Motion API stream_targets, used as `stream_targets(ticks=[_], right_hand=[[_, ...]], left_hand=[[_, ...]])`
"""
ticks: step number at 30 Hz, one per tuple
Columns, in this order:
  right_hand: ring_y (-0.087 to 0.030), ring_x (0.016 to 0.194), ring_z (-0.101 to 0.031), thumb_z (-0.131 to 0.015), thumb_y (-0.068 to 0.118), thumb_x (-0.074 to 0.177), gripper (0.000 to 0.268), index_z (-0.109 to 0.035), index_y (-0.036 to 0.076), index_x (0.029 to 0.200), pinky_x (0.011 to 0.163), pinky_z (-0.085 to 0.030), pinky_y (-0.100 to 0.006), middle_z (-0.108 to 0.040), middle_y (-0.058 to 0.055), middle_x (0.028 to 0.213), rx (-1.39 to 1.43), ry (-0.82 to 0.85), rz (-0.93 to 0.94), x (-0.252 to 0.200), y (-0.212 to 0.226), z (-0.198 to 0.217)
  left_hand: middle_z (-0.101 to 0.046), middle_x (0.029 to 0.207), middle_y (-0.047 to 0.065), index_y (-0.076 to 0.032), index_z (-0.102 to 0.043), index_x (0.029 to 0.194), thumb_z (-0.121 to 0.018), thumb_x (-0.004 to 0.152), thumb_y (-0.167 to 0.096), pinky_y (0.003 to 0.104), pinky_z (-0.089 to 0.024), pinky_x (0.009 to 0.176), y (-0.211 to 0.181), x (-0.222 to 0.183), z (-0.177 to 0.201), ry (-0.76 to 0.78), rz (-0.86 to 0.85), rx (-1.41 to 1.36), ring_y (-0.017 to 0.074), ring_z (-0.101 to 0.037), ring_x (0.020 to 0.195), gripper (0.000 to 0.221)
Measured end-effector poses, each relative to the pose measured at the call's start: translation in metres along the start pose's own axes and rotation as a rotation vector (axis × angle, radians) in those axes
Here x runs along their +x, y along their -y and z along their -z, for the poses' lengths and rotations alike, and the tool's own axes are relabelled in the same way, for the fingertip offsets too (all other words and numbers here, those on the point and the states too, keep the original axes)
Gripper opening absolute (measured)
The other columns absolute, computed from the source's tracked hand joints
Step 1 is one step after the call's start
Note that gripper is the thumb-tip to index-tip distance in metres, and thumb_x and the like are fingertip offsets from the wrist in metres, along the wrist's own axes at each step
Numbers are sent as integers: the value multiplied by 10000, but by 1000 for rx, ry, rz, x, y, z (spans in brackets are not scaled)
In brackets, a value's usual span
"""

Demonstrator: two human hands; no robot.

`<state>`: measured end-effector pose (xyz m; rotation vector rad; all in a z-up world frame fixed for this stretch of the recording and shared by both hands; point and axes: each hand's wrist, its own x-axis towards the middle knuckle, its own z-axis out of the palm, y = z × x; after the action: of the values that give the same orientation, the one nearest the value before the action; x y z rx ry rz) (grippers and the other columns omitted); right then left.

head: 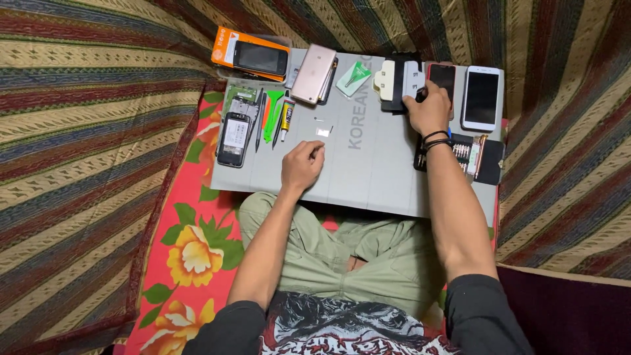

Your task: Organizing and cleaning a workstation used for smartphone repairs, including handling screens, batteries, and tools.

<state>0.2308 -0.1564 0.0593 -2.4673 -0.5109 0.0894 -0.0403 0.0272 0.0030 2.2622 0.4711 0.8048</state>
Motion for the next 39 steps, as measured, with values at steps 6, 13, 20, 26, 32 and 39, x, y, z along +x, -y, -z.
stream_targets(ticks=[6, 13, 20, 26, 32, 39], right_hand=[[-428, 1269, -545, -756, 187, 975, 556, -531, -36, 1432, 1067, -479, -524, -508, -229, 1307, 54, -54, 36, -17, 13, 7], [-478, 1210, -566, -723, 121, 939, 383, -630, -30, 1278, 1062, -414, -552, -607, -271, 1199, -28, -72, 445, -111, 16, -36], [-374, 1510, -297, -422, 555, 1053, 618, -446, 176, 1540, 1205, -170, -604, -405, -117, 1604, -373, 254, 417, -168, 26, -39], [-346, 1511, -314, -411, 605, 1039, 628, -469, 220, 1531, 1200, -200, -588, -423, -70, 1607, -410, 188, 426, -162, 26, -46], [-324, 1512, -315, -415, 618, 1036, 630, -479, 226, 1524, 1203, -196, -567, -435, -50, 1600, -411, 167, 412, -170, 22, -50], [-304, 1520, -300, -414, 631, 1035, 624, -475, 248, 1523, 1209, -186, -559, -424, -28, 1607, -406, 172, 383, -167, 24, -49]], left_hand=[[-670, 740, 19, -184, -757, 1017, -684, 950, -246, 316, -585, 616, 4, -1, -3, -9, -11, 6, 205, -707, 681, 117], [-657, 719, 8, -186, -754, 1001, -695, 940, -235, 306, -581, 609, -1, 0, 0, -27, -28, 8, 194, -700, 662, 98], [-666, 716, -3, -191, -760, 984, -714, 907, -231, 299, -582, 614, -1, -8, 1, 6, -26, -47, 182, -696, 667, 98], [-701, 775, 57, -174, -775, 963, -719, 884, -185, 343, -578, 693, 14, 9, 42, -183, -82, 34, 246, -703, 750, 98], [-571, 1316, 228, -98, -561, 1403, -784, 877, -308, 596, -458, 975, 59, 19, 102, -44, 315, 569, 435, -516, 1232, 608], [-503, 1421, 224, -47, -377, 1530, -732, 899, -360, 588, -429, 1019, 69, 42, 109, 158, 502, 580, 423, -491, 1281, 789]])
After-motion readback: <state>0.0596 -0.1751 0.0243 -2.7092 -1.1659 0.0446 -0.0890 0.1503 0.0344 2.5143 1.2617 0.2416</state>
